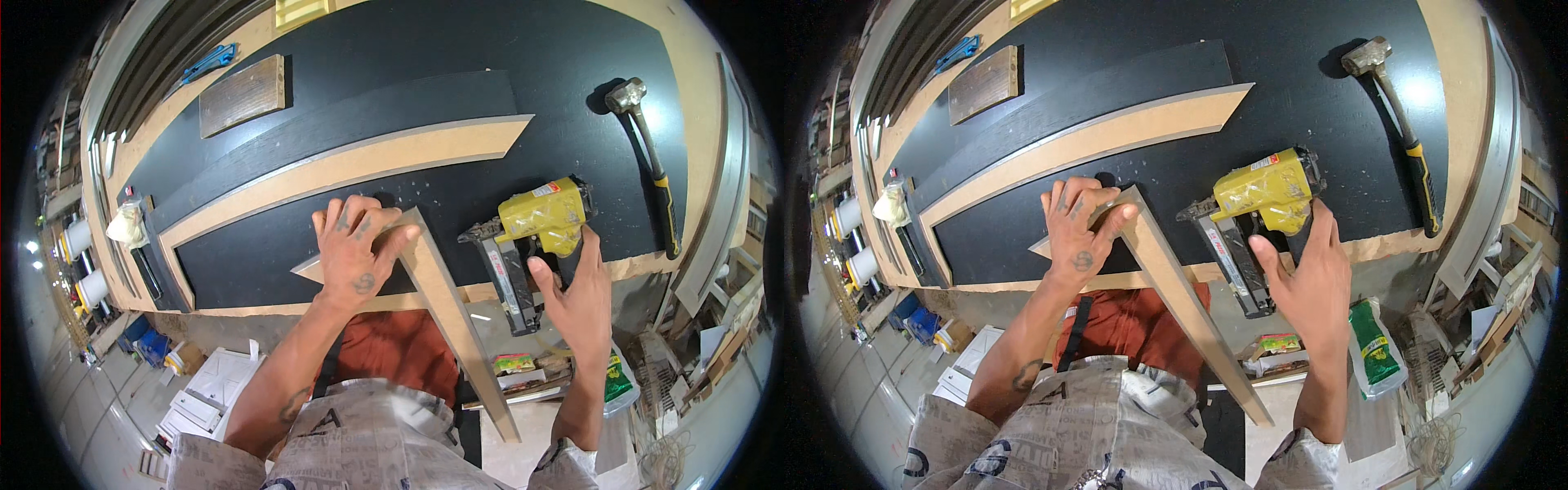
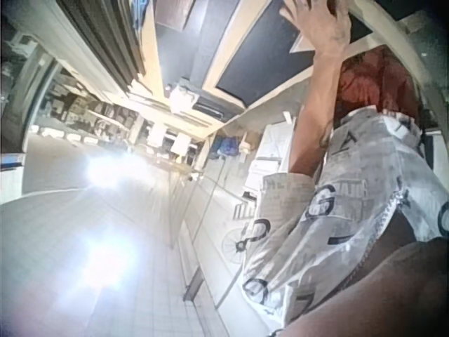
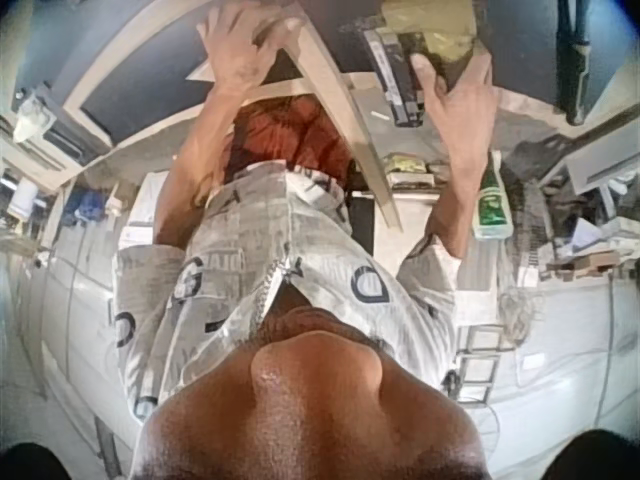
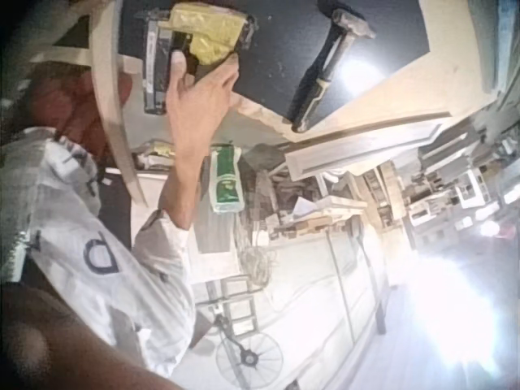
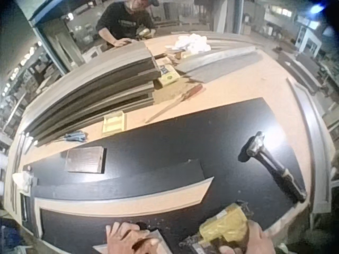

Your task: Assembling a furniture frame by nailing wood pieces and applying glue.

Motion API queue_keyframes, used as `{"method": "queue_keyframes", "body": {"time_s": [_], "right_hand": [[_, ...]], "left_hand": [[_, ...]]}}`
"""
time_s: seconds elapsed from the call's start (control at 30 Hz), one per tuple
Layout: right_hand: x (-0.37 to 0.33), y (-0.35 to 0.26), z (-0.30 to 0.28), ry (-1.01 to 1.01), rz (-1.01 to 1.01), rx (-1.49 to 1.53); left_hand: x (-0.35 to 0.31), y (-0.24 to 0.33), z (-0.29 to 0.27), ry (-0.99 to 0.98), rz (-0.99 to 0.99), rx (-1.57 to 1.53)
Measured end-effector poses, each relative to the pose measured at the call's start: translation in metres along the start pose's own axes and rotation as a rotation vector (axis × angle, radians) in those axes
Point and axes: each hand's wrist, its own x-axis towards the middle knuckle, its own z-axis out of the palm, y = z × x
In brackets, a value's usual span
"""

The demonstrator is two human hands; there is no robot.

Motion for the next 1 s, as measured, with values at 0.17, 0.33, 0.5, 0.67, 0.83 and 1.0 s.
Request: {"method": "queue_keyframes", "body": {"time_s": [0.17, 0.33, 0.5, 0.67, 0.83, 1.0], "right_hand": [[0.022, -0.031, 0.009, -0.093, 0.248, -0.04], [0.029, -0.048, 0.022, -0.06, 0.19, -0.043], [0.023, -0.056, 0.024, -0.032, 0.229, -0.073], [0.023, -0.062, 0.023, -0.007, 0.241, -0.075], [0.024, -0.056, 0.026, -0.038, 0.261, -0.043], [0.022, -0.057, 0.027, -0.002, 0.24, -0.021]], "left_hand": [[-0.002, -0.004, -0.001, -0.003, 0.001, 0.011], [0.0, -0.004, -0.001, 0.019, 0.001, 0.0], [-0.001, -0.003, 0.003, 0.047, 0.005, -0.019], [0.0, -0.003, -0.002, 0.024, 0.0, -0.008], [0.0, -0.004, 0.0, 0.009, -0.001, -0.006], [0.001, -0.003, 0.0, 0.014, 0.013, -0.007]]}}
